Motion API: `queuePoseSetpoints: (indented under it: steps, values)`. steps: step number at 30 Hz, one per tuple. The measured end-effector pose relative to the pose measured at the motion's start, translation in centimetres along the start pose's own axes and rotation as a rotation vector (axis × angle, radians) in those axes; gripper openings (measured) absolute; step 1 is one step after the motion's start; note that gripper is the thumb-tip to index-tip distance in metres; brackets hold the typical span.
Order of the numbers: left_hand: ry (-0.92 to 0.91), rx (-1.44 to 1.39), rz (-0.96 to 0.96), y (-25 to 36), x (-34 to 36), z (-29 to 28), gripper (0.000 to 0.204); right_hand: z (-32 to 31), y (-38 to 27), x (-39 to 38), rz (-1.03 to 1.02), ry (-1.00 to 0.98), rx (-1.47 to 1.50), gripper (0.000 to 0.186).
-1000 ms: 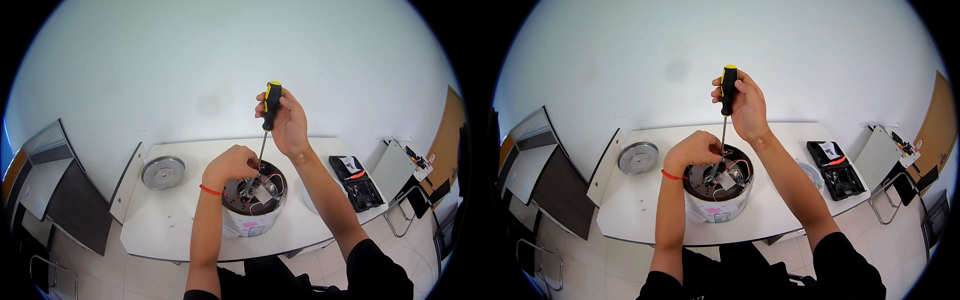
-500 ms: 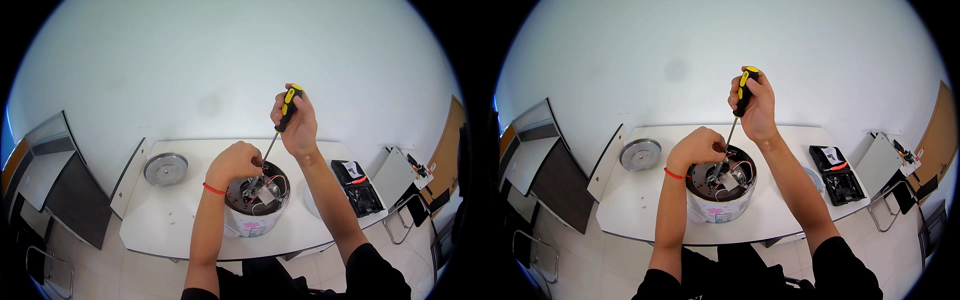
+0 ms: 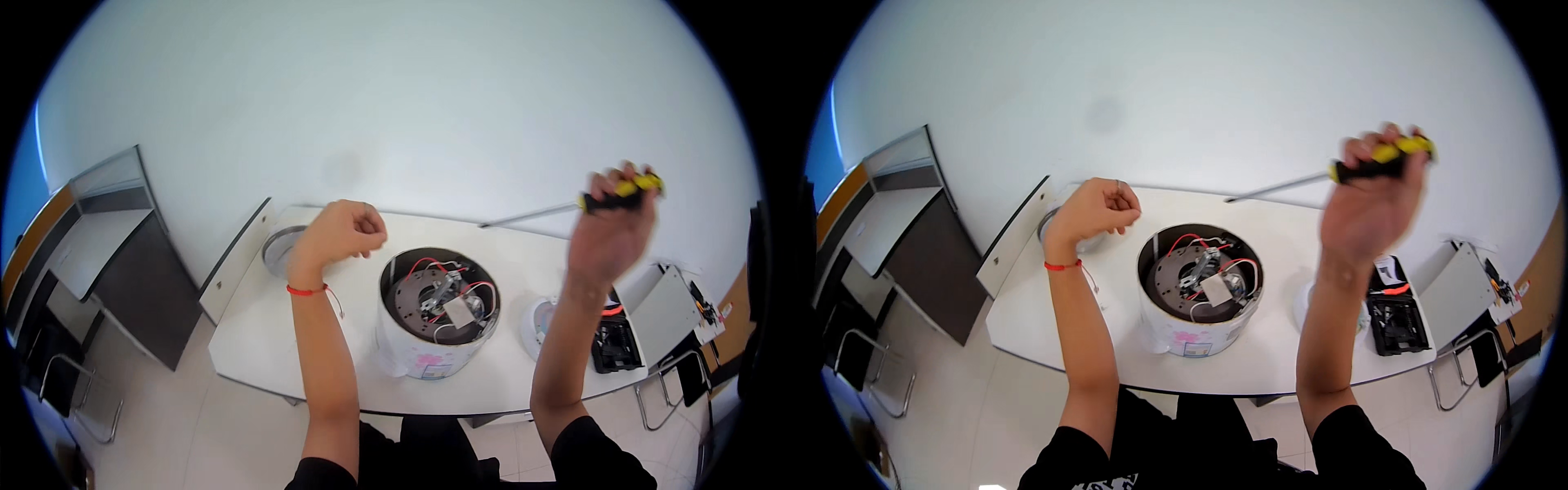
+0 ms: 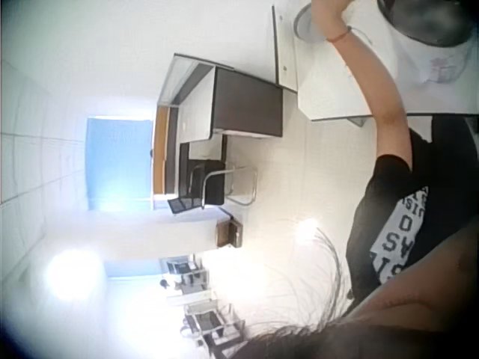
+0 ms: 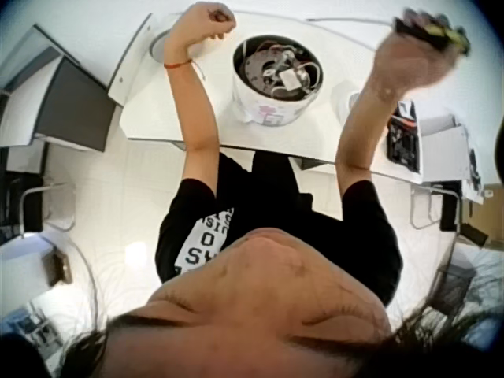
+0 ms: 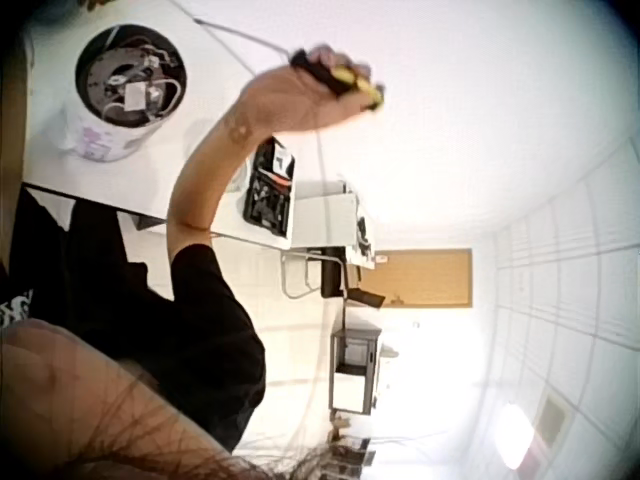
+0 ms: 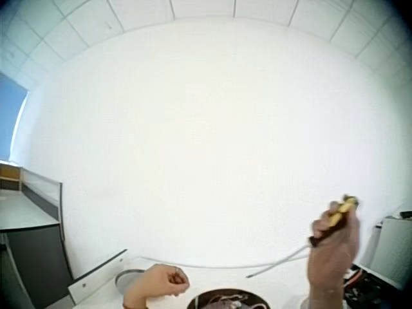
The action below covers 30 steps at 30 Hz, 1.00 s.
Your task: The person uses a screwdriver to remove screws from the lid of a white cylindrical appliance, then unscrews internal components and wires. The person handles the lid, internal parts, and wires throughout the process.
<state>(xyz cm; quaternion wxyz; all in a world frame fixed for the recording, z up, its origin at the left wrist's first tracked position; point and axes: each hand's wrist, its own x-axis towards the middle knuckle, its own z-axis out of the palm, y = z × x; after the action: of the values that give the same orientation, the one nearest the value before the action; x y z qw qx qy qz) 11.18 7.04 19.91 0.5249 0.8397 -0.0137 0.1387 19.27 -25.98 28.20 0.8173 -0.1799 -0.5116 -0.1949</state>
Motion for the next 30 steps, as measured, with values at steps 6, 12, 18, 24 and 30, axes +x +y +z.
queuePoseSetpoints:
  steps: [6, 12, 18, 24, 30]
  values:
    - [0.000, 0.321, -0.477, -7.9, 2.1, -3.0, 0.021, 0.4, -3.6, -3.7, -0.206, -0.048, -0.250, 0.037]
    - [-0.187, 0.316, -0.718, -10.7, 4.4, -0.5, 0.025, 0.2, -1.4, -3.6, 0.054, -0.080, -0.107, 0.041]
    - [-0.230, 0.374, -0.813, -14.3, 5.1, 0.5, 0.019, -2.6, -0.7, -2.0, 0.258, -0.321, -0.369, 0.050]
    - [-0.248, 0.329, -0.850, -15.9, 5.0, 1.1, 0.013, -3.6, -0.9, -1.2, 0.328, -0.362, -0.438, 0.049]
    - [-0.282, 0.479, -0.735, -12.7, 5.4, -0.8, 0.017, -1.3, 2.1, -2.2, 0.223, -0.117, -0.191, 0.045]
